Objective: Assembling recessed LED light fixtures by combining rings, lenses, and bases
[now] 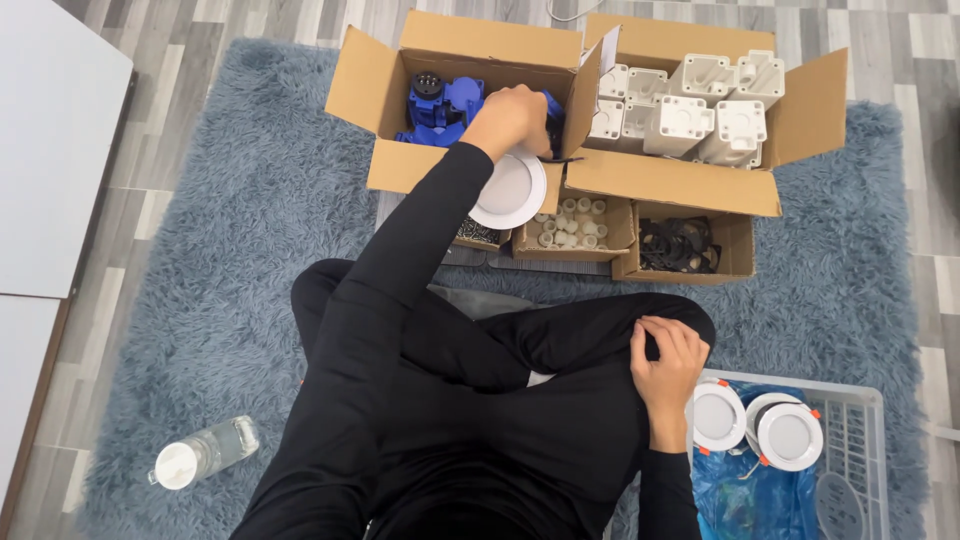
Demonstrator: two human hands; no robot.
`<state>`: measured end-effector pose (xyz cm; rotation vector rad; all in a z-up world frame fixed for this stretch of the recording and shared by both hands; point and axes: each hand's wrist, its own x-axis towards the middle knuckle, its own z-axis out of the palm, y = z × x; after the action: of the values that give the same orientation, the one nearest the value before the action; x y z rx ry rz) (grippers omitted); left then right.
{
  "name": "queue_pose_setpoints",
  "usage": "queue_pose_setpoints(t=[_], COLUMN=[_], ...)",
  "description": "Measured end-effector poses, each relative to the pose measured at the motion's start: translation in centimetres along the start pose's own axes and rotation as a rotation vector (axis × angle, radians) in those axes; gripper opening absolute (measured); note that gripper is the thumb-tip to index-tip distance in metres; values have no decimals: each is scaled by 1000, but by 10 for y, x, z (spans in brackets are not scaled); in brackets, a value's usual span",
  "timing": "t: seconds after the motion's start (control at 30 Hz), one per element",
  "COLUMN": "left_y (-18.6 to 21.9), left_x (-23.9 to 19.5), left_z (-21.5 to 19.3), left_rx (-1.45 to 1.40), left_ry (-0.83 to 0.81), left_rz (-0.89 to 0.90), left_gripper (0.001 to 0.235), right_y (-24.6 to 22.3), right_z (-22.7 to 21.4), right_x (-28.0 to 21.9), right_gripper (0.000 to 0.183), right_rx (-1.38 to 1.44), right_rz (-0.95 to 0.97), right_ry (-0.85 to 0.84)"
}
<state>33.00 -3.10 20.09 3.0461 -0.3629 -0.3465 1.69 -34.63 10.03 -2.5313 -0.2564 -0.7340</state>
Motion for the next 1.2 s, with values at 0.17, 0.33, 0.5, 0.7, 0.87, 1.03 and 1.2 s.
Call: queue_pose_setpoints(t=[0.17,0.33,0.5,0.7,0.87,1.03,1.2], left_y=[-17,-23,-28,-45,-54,-38,11], left_x=[4,3,-7,-54,-91,-136,-189], left_z=[-3,-8,-31,-72,-81,-79,-47], left_rx=[-221,-331,-425,-610,-869,-1111,-1268], left_ry=[76,204,405,749,901,813,574], left_rz=[7,69,138,371,444,502,550], left_gripper=[37,45,40,25,26,28,23], right_y=[-2,-1,-4,0,-2,-1,-13], right_z=[-3,0,-2,0,1,2,0], right_x=[0,-2,-1,-4,-2,-4,13], right_gripper=[7,7,5,6,6,6,7], right_rx=[13,7,5,-11,-3,-15,19], right_rz=[0,-2,6,-10,-26,-13,3], right_ry=[10,12,2,-2,5,-8,-44])
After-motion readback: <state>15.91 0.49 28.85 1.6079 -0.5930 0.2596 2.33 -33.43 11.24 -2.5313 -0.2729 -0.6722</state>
